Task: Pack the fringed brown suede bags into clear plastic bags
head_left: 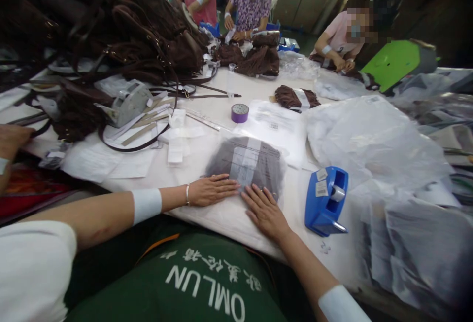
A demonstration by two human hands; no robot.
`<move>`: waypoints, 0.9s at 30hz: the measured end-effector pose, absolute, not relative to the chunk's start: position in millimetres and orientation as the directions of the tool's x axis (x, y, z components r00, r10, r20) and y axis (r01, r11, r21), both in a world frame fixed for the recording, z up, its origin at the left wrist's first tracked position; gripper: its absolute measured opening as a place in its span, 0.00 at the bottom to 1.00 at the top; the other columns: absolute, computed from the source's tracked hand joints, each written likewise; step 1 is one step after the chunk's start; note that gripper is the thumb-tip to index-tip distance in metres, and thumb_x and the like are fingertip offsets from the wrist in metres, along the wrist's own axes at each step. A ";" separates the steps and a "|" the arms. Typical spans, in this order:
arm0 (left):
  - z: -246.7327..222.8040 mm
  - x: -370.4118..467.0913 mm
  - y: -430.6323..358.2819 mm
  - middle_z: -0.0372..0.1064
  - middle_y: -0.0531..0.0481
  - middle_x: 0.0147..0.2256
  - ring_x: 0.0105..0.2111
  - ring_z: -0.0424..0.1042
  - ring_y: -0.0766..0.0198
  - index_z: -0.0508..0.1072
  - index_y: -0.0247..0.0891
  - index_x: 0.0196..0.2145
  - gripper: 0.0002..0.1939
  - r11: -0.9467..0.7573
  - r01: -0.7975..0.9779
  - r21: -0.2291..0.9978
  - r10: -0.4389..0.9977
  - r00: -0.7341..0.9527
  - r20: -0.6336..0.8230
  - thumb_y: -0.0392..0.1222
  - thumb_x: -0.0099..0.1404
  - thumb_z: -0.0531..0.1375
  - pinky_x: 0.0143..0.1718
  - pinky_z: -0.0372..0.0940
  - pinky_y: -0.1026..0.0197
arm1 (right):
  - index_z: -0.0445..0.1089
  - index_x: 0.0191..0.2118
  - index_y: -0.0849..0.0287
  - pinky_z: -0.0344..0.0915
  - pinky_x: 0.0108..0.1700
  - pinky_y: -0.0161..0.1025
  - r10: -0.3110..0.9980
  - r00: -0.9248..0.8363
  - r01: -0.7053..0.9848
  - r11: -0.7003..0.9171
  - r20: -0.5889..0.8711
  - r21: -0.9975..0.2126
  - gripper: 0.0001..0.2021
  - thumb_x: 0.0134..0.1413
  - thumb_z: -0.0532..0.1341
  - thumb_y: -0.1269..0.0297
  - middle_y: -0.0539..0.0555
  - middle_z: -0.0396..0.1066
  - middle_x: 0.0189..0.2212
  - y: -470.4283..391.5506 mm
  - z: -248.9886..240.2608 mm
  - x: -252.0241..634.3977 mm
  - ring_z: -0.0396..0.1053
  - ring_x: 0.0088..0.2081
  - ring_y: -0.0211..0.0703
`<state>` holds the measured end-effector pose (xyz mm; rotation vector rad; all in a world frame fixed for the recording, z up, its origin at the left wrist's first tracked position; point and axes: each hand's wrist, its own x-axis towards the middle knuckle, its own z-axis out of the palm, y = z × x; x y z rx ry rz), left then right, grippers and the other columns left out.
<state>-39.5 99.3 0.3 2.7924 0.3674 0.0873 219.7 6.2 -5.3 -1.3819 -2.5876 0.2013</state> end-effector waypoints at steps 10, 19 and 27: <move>21.8 -119.9 94.1 0.53 0.40 0.61 0.60 0.54 0.52 0.49 0.39 0.64 0.39 -0.831 0.221 0.511 0.218 0.974 -0.067 0.47 0.60 0.60 0.62 0.48 0.51 | 0.46 0.65 0.56 0.53 0.61 0.51 0.817 -0.575 0.713 0.469 -0.052 -0.521 0.37 0.51 0.60 0.63 0.58 0.52 0.62 -48.8 0.2 285.0 0.51 0.62 0.49; -14.1 -106.6 80.4 0.72 0.49 0.33 0.33 0.71 0.64 0.71 0.38 0.36 0.16 -0.430 0.631 0.646 0.888 0.427 0.174 0.47 0.68 0.47 0.38 0.64 0.64 | 0.69 0.47 0.57 0.66 0.49 0.41 0.955 -0.037 0.730 0.226 0.293 -0.645 0.15 0.60 0.49 0.68 0.55 0.73 0.44 -54.5 -45.4 276.9 0.71 0.45 0.42; -11.8 -93.3 77.2 0.62 0.53 0.20 0.22 0.65 0.62 0.67 0.38 0.28 0.18 -0.153 0.909 0.388 0.988 0.151 0.035 0.54 0.67 0.49 0.26 0.56 0.63 | 0.70 0.36 0.57 0.57 0.29 0.34 0.875 0.483 0.642 -0.349 0.008 -0.683 0.20 0.60 0.48 0.48 0.51 0.71 0.26 -58.2 -25.1 223.4 0.66 0.26 0.40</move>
